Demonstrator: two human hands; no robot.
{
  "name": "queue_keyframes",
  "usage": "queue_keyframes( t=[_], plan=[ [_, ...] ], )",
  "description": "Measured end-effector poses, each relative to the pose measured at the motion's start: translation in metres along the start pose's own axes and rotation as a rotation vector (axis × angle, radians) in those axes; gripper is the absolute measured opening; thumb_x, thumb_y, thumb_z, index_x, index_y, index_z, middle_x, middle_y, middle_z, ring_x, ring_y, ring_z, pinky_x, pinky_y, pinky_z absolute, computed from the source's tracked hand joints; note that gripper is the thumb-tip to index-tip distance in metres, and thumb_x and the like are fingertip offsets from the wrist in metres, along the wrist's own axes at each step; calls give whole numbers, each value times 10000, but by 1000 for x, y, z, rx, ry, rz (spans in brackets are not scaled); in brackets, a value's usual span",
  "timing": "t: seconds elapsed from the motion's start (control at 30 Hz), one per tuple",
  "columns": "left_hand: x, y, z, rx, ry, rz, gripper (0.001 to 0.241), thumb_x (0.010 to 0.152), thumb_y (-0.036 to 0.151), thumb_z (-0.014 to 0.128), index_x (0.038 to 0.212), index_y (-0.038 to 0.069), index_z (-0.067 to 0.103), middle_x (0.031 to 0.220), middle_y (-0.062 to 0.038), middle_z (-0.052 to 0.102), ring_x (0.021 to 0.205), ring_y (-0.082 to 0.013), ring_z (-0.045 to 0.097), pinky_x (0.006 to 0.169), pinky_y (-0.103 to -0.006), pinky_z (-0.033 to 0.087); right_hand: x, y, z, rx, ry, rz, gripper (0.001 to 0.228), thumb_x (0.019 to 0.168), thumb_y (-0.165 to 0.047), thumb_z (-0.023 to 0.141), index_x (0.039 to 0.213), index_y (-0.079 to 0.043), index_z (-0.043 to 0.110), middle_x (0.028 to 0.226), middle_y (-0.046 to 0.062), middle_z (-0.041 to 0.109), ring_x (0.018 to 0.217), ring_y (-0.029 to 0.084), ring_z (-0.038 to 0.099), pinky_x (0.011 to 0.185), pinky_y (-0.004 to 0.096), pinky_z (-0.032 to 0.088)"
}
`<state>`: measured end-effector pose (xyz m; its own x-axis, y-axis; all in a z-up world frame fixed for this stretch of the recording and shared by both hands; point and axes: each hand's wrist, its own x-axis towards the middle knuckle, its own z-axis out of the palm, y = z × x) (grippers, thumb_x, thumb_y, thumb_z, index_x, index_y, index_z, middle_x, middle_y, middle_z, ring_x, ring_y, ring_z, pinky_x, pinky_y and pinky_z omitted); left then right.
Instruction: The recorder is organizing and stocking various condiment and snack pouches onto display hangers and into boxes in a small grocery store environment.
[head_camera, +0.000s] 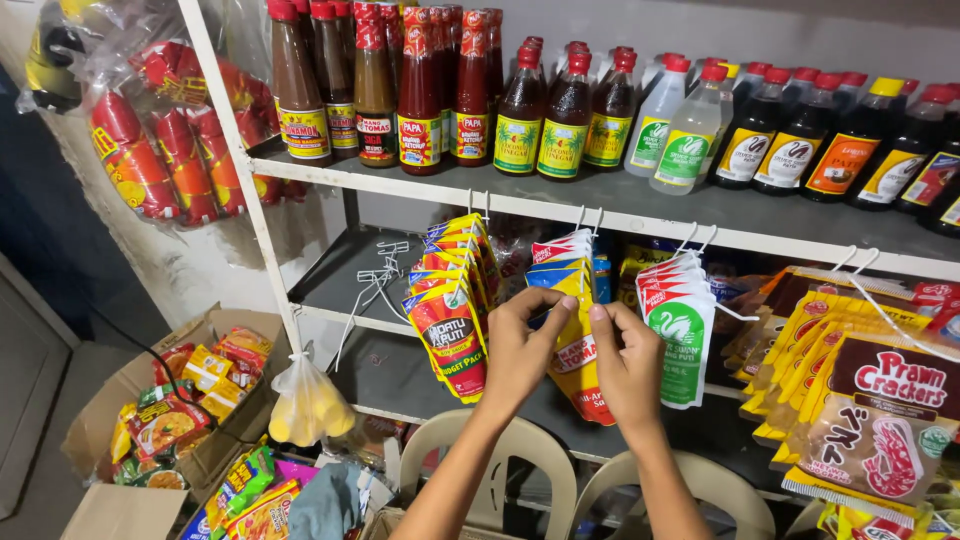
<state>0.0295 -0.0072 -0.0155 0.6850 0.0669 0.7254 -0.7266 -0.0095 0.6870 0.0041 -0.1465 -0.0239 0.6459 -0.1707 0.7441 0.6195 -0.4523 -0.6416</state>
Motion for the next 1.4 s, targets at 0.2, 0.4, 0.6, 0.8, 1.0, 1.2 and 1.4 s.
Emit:
queue_keyframes(
  t=[0.2, 0.4, 0.6, 0.8, 1.0, 1.2, 1.4],
  plan=[
    [4, -4, 2, 12, -20, -137, 228, 920, 209, 715, 912, -14, 760, 789, -93, 753, 663, -112, 646, 562, -296, 458, 2, 12, 3, 34, -8, -4, 275, 1050, -172, 595, 857, 22, 621, 707, -8, 565, 695, 38, 449, 586, 258, 402],
    [9, -26, 10, 9, -32, -110, 220, 920, 203, 716, 904, -13, 759, 780, -88, 744, 655, -106, 645, 574, -286, 462, 4, 32, 10, -13, 29, -12, 236, 1034, -149, 605, 878, 26, 634, 694, 25, 577, 680, 55, 463, 599, 271, 413],
    [20, -41, 13, 71, -45, -153, 223, 897, 206, 742, 889, -15, 771, 741, -106, 730, 590, -128, 578, 525, -315, 408, 8, 50, 19, -98, 61, 32, 195, 1004, -124, 619, 890, 33, 638, 663, 65, 573, 646, 88, 476, 580, 304, 408],
    [32, -38, 12, 68, -25, -144, 229, 867, 219, 761, 888, -9, 767, 779, -108, 750, 541, -131, 552, 506, -317, 417, 13, 58, 30, -152, 82, 6, 161, 1019, -81, 550, 914, 38, 581, 720, 148, 593, 609, 203, 550, 597, 341, 448],
    [21, -47, 8, 154, -8, 26, 252, 911, 264, 773, 922, 13, 751, 877, -111, 734, 740, -248, 691, 657, -348, 524, 0, 46, 36, -287, 101, 67, 163, 1029, -99, 544, 943, 33, 586, 764, 214, 613, 672, 362, 621, 587, 413, 448],
    [-7, -36, 11, 477, 37, 226, 200, 934, 220, 743, 1074, 78, 728, 1149, -102, 678, 1144, -322, 569, 972, -435, 450, -36, 51, 30, -355, 143, 66, 191, 1021, -148, 606, 932, 20, 595, 820, 212, 625, 738, 401, 635, 617, 436, 475],
    [-42, -40, 23, 477, 75, 242, 472, 948, 224, 716, 1389, 92, 616, 1475, -152, 500, 1361, -385, 435, 1128, -514, 322, -68, 57, 19, -269, 111, 125, 128, 942, -86, 654, 983, 27, 608, 849, 203, 624, 737, 359, 652, 626, 399, 486]
  ],
)
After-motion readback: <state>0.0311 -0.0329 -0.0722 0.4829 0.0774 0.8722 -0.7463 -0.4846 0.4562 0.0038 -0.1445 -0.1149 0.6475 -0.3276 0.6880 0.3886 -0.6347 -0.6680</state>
